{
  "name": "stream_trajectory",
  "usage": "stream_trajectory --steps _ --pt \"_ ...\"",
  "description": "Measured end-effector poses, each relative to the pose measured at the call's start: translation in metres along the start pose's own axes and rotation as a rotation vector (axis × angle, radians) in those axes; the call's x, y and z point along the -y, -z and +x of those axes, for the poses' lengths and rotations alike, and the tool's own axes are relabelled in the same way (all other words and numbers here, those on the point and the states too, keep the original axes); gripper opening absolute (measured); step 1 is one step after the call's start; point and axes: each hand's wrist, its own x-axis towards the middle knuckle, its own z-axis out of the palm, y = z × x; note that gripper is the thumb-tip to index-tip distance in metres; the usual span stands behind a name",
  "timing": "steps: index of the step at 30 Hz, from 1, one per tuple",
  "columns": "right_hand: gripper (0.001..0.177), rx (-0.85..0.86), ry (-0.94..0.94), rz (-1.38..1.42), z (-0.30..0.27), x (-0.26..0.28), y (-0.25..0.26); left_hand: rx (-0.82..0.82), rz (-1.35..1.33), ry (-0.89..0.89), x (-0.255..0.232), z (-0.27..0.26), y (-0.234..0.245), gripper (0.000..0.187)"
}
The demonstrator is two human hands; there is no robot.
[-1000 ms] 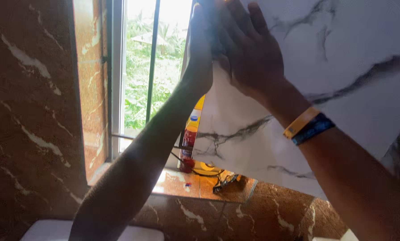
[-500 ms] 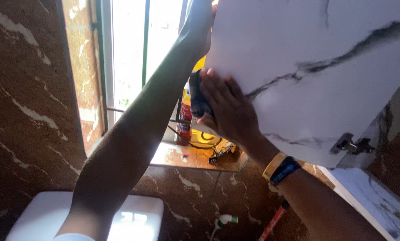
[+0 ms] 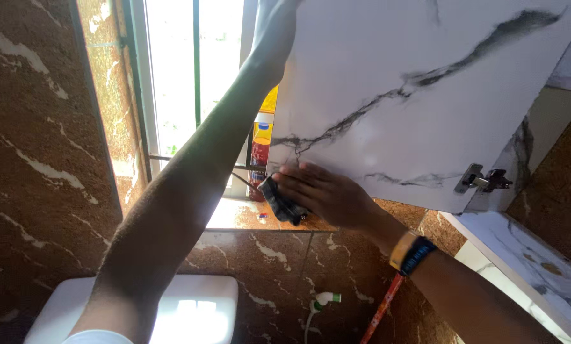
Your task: The person cleans a wall cabinet by wiping down its interior compartments, shelves, and cabinet door using a cloth.
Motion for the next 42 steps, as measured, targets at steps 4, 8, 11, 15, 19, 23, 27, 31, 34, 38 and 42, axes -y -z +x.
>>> stream_trajectory --steps 4,8,11,15,19,23,27,31,34,38,42 --pt "0.018 -0.156 -0.2 0.273 -0.003 -0.022 0.036 0.064 0.116 -0.117 -0.018 -0.015 0.004 0.07" --pt "0.01 -0.272 -0.532 -0.001 -0.014 -0.079 0.071 0.119 0.092 -0.209 -0.02 -0.03 0.003 0.081" --pt "0.008 -0.245 -0.666 -0.144 -0.022 -0.148 0.085 0.054 0.274 -0.171 -0.023 -0.043 0.001 0.08" --pt "0.006 -0.102 -0.743 -0.242 -0.031 -0.228 0.083 0.061 0.262 -0.151 -0.028 -0.058 -0.007 0.081" --pt "0.008 0.009 -0.759 -0.306 -0.031 -0.26 0.079 0.018 0.331 -0.099 -0.032 -0.062 -0.011 0.081" --pt "0.011 0.056 -0.744 -0.348 -0.05 -0.306 0.079 0.026 0.335 -0.072 -0.03 -0.063 -0.011 0.08" --pt "0.015 0.069 -0.701 -0.366 -0.05 -0.305 0.069 0.047 0.291 -0.116 -0.012 -0.059 -0.009 0.079" --pt "0.02 0.072 -0.634 -0.378 -0.048 -0.278 0.063 0.013 0.226 -0.152 0.012 -0.055 -0.014 0.078" --pt "0.019 0.117 -0.61 -0.312 -0.037 -0.238 0.071 -0.042 0.215 -0.117 0.021 -0.051 -0.005 0.076" --pt "0.029 -0.122 -0.446 -0.286 -0.021 -0.173 0.08 -0.117 0.258 -0.109 0.036 -0.047 -0.001 0.075" --pt "0.055 0.019 -0.528 -0.297 -0.014 -0.135 0.079 -0.179 0.299 -0.072 0.051 -0.042 0.007 0.073"
